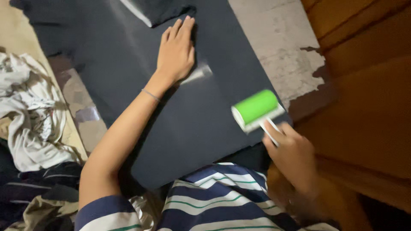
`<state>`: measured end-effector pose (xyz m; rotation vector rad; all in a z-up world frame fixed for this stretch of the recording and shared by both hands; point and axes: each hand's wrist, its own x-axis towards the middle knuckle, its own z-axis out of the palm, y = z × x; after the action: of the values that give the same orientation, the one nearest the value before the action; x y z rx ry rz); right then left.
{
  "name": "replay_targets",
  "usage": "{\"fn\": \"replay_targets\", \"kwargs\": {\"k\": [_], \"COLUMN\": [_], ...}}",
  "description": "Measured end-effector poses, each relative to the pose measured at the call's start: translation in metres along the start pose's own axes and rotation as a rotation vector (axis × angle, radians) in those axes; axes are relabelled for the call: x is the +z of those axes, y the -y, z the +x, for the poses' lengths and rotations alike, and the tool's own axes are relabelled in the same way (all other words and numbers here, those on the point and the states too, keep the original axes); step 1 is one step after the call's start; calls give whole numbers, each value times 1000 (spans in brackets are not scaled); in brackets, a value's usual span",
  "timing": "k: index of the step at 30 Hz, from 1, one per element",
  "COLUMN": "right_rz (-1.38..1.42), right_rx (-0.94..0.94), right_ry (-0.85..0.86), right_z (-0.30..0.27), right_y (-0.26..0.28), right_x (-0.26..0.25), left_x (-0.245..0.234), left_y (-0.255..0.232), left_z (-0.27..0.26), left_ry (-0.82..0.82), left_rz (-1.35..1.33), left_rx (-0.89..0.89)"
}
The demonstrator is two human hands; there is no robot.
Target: The person uses a lint roller to clean a dark gray t-shirt laid flat on a table. They roll the tool repeatedly over the shirt's surface, then fold the shirt in half and continue rolling the lint roller over the folded fabric.
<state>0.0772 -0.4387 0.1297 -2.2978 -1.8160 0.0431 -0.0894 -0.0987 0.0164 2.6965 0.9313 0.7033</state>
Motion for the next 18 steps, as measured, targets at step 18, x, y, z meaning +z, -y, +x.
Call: {"fn": "replay_targets", "kwargs": {"k": [18], "right_rz": [159], "right_rx": [-267], "right_ry": [-122], "right_z": [247], "right_y": [15], "right_x": [91], "left_x": [6], "left_y": [5], "left_z": [0], "left_ry": [-58], "left_rz": [-11], "left_rx": [-43]}}
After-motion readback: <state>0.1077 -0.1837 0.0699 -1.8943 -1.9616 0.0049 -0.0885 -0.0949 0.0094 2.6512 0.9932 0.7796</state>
